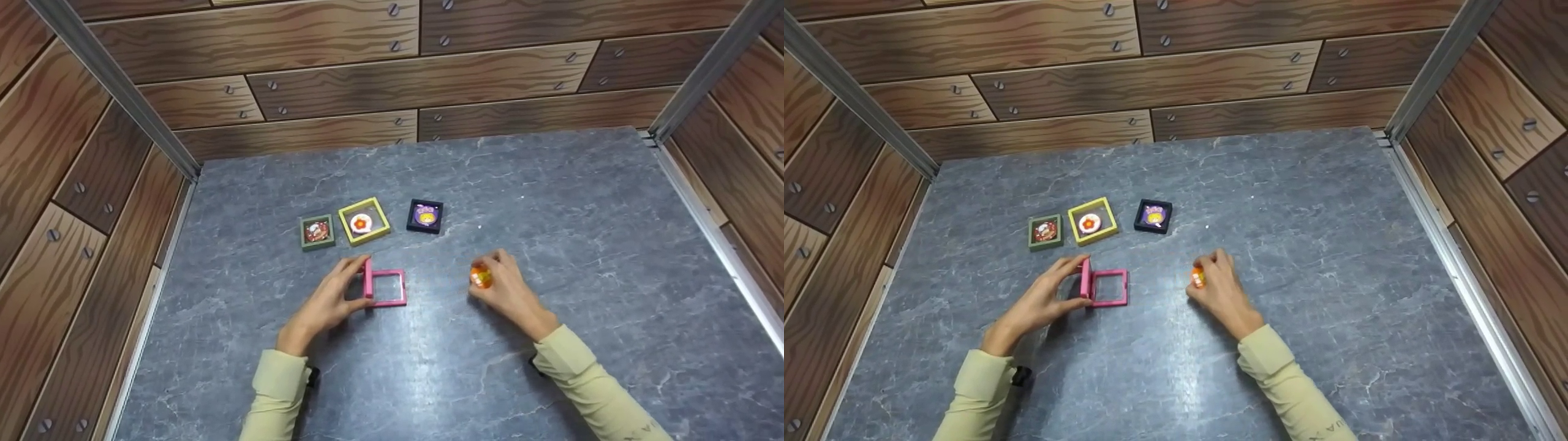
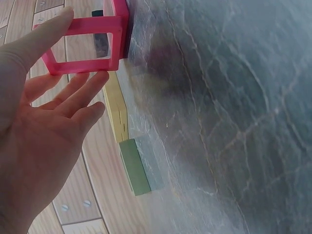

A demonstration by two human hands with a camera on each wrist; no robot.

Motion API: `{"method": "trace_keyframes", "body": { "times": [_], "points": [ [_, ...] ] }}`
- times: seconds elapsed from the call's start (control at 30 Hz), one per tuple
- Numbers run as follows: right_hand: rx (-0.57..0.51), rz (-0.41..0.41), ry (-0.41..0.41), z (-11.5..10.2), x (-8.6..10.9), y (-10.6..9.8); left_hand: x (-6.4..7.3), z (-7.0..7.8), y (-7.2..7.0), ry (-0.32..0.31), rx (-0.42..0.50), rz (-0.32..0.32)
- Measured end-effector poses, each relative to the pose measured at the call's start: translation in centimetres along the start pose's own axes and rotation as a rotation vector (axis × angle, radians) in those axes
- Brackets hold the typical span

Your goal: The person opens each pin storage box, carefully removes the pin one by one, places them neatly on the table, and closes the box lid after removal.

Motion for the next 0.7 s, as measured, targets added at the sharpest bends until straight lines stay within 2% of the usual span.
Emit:
{"method": "trace_keyframes", "body": {
  "times": [0.3, 0.7],
  "points": [
    [0.031, -0.006, 0.091, 2.5, -0.4, -1.8, 0.1, 0.0, -0.1, 0.002, -0.002, 0.009],
    [0.043, 0.009, 0.113, 4.1, -0.3, -2.5, 0.0, -0.1, 0.0, -0.026, 0.015, -0.003]
  ]
}}
Point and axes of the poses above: each hand's wrist, its own x-axis away from the middle knuckle, its own y-axis out of the palm, z = x × y, the point moved 9 cm from there along -x, towards the middle knuckle, and after that the axes turned 8 degrees about y, right-handed, at the moved point
